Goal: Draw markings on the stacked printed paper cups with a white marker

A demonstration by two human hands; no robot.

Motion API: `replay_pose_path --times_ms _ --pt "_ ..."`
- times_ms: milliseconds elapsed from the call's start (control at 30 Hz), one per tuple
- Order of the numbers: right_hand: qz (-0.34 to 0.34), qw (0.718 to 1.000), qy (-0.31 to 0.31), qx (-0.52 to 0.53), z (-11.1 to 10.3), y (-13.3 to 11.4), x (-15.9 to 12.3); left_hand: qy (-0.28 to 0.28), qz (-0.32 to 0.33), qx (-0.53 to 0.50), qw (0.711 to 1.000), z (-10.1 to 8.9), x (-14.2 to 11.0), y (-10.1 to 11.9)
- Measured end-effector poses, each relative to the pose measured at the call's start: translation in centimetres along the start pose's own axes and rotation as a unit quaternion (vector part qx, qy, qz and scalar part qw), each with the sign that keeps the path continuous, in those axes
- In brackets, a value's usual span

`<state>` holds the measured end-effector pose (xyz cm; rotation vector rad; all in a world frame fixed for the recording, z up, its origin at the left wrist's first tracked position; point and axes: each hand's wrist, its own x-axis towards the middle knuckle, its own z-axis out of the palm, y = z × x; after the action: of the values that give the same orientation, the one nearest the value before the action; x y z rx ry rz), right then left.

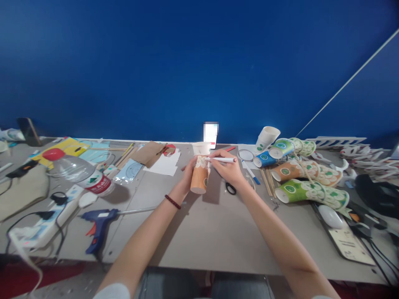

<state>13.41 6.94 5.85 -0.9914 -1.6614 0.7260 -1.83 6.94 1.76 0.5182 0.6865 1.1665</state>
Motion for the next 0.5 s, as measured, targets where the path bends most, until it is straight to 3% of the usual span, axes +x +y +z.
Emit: replay_pose_path --times_ms 100,500 --pt "-0.004 1.000 -0.008 -0.005 0.12 0.08 -0.07 -0.024 -0.014 -0.008 1.000 -0.01 -0.02 0.03" --pt "-0.001 0.999 -0.011 -0.034 0.33 0.28 -0.18 -0.015 -0.006 -0.006 1.000 -0.07 0.00 0.05"
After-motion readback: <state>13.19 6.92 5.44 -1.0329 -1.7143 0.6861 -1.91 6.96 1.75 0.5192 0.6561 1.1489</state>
